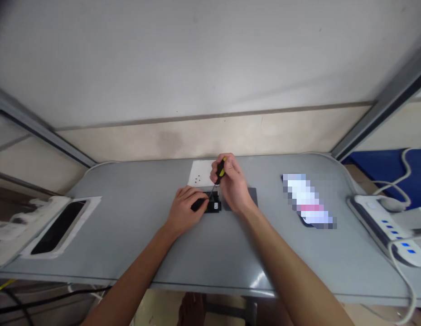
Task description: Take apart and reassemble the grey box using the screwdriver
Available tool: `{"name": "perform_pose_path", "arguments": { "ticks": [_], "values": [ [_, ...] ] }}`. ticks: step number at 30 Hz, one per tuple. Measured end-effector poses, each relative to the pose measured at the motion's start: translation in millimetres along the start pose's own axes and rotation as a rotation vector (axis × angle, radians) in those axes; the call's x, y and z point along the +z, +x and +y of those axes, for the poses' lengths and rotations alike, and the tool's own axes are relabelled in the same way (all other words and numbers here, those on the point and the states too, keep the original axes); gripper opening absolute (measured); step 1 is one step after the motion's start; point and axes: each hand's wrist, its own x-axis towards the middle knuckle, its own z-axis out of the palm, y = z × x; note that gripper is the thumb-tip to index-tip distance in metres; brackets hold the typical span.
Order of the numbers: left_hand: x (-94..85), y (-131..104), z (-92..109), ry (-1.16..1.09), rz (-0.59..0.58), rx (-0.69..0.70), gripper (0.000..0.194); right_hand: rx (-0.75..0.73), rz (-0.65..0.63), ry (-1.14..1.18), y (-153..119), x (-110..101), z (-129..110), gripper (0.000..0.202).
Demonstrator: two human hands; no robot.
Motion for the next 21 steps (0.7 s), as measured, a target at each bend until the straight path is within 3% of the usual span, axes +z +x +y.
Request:
{"name": "perform_pose_path", "arguments": {
  "ticks": [4,10,15,21],
  "values": [
    [-2.2,-0.3,1.9,-0.023,-0.034,-0.044,0.005,0.012,0.017,-0.041,1.1,-1.8,0.8,0.028],
    [-7.7,-1.2,5.5,-0.056,-0.153,-0.054,0.037,0.028,-0.007,-0.027,0.4,-3.2,1.9,0.026],
    [-10.1,-0.5,5.5,-0.084,-0.238,-0.035,0.037,0.046,-0.009,-0.044,-1.0,-3.0,3.2,0.025],
    [-9.7,-1.0,6.2,-0.088,-0.228,-0.047,0.035,0.053,-0.011,-0.036,-1.2,-3.6,3.7,0.024]
  ]
}}
